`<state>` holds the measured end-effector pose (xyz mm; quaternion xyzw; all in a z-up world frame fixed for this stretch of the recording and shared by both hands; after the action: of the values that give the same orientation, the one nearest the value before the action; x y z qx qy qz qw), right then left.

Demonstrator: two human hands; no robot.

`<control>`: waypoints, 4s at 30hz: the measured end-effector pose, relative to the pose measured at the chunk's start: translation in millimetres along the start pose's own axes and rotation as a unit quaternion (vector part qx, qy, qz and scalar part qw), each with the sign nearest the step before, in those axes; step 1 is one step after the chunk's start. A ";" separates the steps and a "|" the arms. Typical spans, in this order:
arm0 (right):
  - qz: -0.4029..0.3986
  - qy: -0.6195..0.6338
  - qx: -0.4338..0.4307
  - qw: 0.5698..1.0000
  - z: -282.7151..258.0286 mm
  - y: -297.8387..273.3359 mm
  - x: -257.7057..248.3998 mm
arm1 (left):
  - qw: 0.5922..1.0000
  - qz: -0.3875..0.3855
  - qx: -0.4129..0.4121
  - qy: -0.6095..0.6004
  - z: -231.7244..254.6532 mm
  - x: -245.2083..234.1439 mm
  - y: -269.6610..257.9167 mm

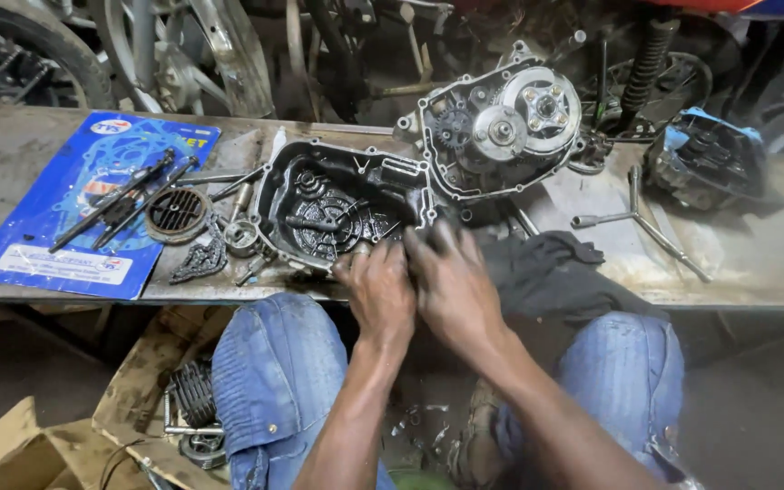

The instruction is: The person scrapes the inside of a disassembled motorcycle engine casing with a metal tool to remove grime, then wipes the interior surfaces with a dark cloth. The person handles the casing and tools directly on a workbench.

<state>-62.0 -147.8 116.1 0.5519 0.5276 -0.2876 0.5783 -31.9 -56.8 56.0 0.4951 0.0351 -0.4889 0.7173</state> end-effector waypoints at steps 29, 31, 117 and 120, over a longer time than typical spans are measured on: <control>0.082 0.068 0.016 0.994 23.8 20.8 -49.3 | 0.999 0.039 0.019 -0.017 -5.1 6.2 -9.2; 0.116 0.074 0.020 0.990 41.8 45.0 -51.3 | 0.999 0.043 0.027 -0.016 0.1 4.2 -12.9; 0.129 0.250 0.102 0.954 61.1 13.0 -21.0 | 0.999 0.022 -0.013 0.023 -2.8 12.2 -5.8; 0.147 0.192 0.069 0.968 65.1 44.8 -12.2 | 0.999 -0.011 -0.053 -0.001 -0.8 13.2 -0.6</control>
<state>-5.3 -202.1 131.6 0.7069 0.5204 -0.1235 0.4629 -25.1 -65.0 48.2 0.4556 0.0659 -0.4943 0.7374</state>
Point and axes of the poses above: each hand's wrist, its own y-axis towards the middle knuckle, its own x-axis out of the palm, z = x × y, the point moved 8 cm from there along y, towards the middle knuckle, and after that the axes turned 7 degrees about -y, right-handed, at the moved point
